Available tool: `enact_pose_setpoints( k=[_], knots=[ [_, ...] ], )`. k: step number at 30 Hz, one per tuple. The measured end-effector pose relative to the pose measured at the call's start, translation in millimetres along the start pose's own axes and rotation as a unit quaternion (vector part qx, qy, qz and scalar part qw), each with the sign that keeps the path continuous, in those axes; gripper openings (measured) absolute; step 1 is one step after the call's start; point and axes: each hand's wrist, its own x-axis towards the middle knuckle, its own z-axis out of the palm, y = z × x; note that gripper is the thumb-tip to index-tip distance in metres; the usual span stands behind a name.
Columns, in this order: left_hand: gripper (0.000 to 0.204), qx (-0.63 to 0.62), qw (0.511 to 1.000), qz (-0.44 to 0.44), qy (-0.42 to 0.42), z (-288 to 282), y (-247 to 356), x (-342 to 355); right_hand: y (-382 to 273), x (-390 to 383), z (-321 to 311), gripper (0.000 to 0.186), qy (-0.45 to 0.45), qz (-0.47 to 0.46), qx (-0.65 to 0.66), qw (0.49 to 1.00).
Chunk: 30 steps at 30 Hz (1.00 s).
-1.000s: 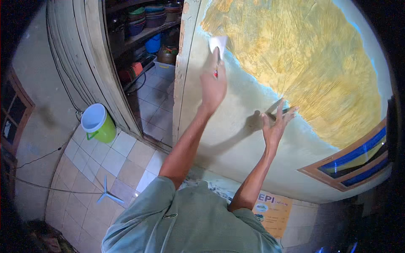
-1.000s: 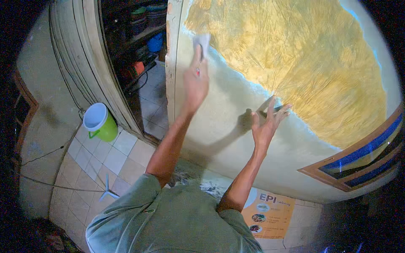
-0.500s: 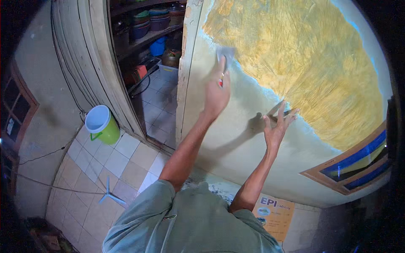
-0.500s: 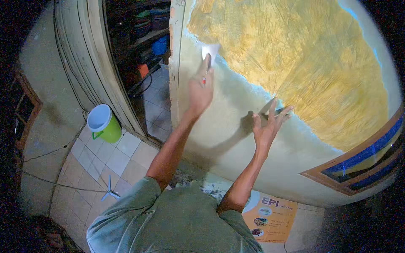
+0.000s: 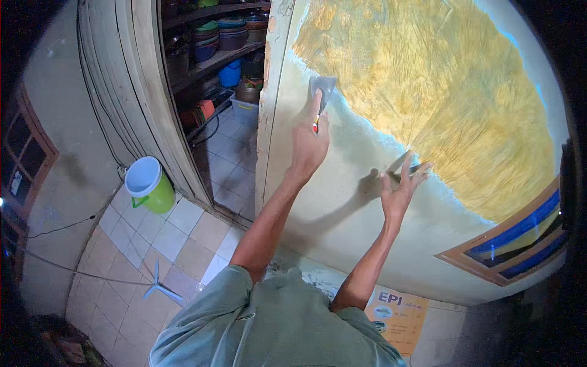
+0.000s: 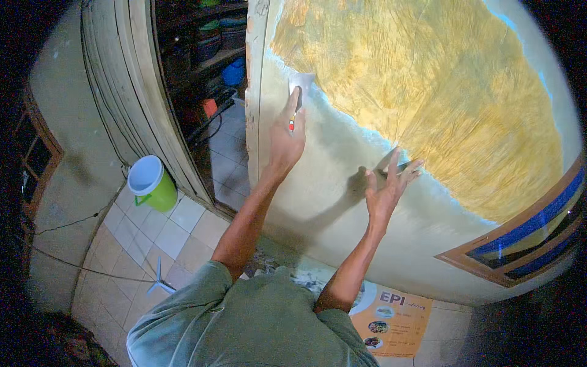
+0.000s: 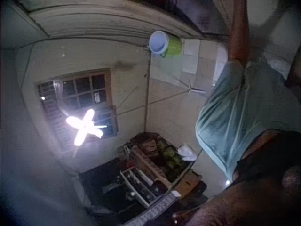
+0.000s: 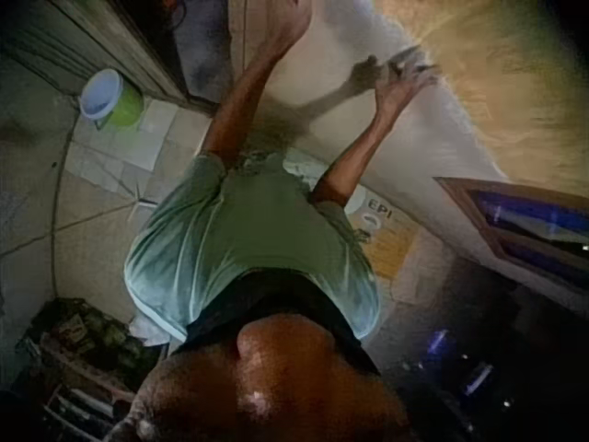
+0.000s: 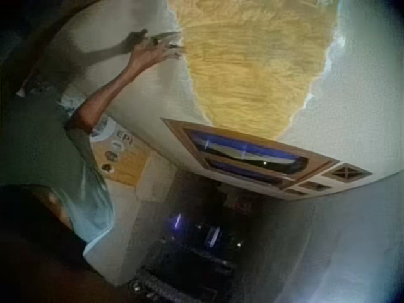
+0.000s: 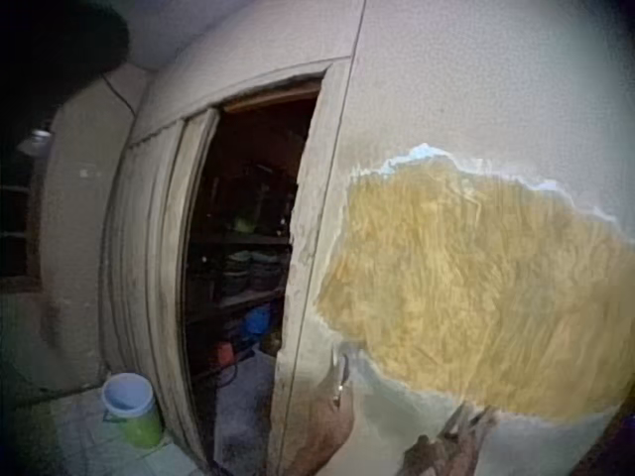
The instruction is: Using a putty knife to apply plaster or filler to a wall surface.
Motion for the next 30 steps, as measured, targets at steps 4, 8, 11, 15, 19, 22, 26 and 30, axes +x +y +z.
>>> enact_pose_setpoints(
  k=[4, 8, 11, 15, 19, 22, 26, 30],
  knots=[
    [0.047, 0.034, 0.998, 0.044, 0.041, -7.4, 8.2, 39.1, -4.0, -1.0, 1.3, 0.094, 0.000, 0.009, 0.016, 1.000],
    [0.047, -0.006, 0.999, 0.023, 0.030, -6.4, 12.9, 32.0, -2.0, 2.7, 3.5, 0.093, 0.000, 0.013, 0.032, 0.999],
    [0.048, 0.018, 0.997, 0.057, 0.041, 8.6, -20.5, 2.4, -4.9, 2.1, 7.1, 0.093, -0.002, 0.018, 0.015, 1.000],
    [0.049, 0.001, 0.997, 0.041, 0.059, 18.5, -4.6, -3.6, -4.9, -1.1, 5.8, 0.093, -0.005, 0.022, 0.029, 0.999],
    [0.049, 0.098, 0.985, 0.070, 0.120, 12.8, -4.5, 45.6, -4.8, 1.9, 8.8, 0.094, -0.008, 0.021, 0.029, 0.999],
    [0.049, -0.055, 0.995, -0.031, 0.074, 21.1, 4.5, 26.0, -5.7, 0.6, 7.7, 0.093, -0.008, 0.021, 0.032, 0.999],
    [0.051, -0.038, 0.997, 0.023, 0.059, 29.8, 21.9, -4.8, -3.7, 0.3, 12.1, 0.092, 0.003, 0.007, 0.017, 1.000],
    [0.051, 0.000, 0.995, -0.014, 0.099, 12.9, 1.9, 35.4, -6.1, -0.9, 13.8, 0.094, -0.014, 0.018, 0.028, 0.999]
  ],
)
